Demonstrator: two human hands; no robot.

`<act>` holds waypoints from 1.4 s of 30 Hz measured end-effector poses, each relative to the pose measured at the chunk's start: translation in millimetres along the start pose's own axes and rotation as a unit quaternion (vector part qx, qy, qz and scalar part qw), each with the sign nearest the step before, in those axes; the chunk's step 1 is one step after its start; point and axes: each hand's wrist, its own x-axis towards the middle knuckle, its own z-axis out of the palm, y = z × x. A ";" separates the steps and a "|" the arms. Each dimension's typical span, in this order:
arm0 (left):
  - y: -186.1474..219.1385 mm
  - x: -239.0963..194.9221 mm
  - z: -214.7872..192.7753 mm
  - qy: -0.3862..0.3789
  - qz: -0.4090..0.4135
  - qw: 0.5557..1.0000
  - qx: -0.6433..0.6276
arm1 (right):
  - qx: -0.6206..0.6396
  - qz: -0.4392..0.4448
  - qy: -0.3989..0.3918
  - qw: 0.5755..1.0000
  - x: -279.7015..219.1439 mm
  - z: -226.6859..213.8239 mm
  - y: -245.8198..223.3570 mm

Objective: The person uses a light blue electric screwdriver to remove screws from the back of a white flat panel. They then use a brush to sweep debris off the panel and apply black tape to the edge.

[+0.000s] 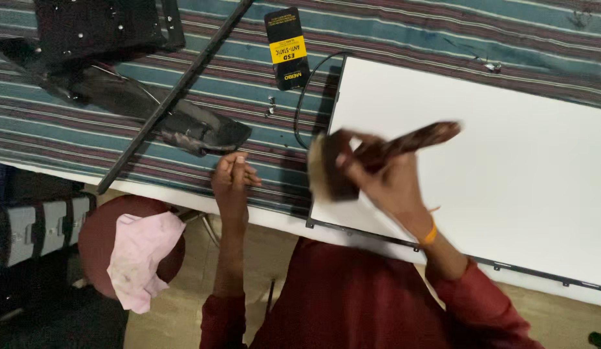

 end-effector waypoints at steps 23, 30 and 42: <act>11.0 -83.3 39.3 -0.228 -0.197 0.951 -0.074 | -0.495 -0.081 0.294 0.814 -101.5 -238.2 90.3; -11.6 -71.8 33.1 -0.202 -0.245 0.935 -0.157 | -0.218 -0.207 -0.009 0.954 -163.4 -8.0 -18.3; -12.0 -72.8 17.1 -0.172 -0.196 0.964 -0.062 | 0.093 0.353 0.282 0.887 -206.5 -178.4 71.2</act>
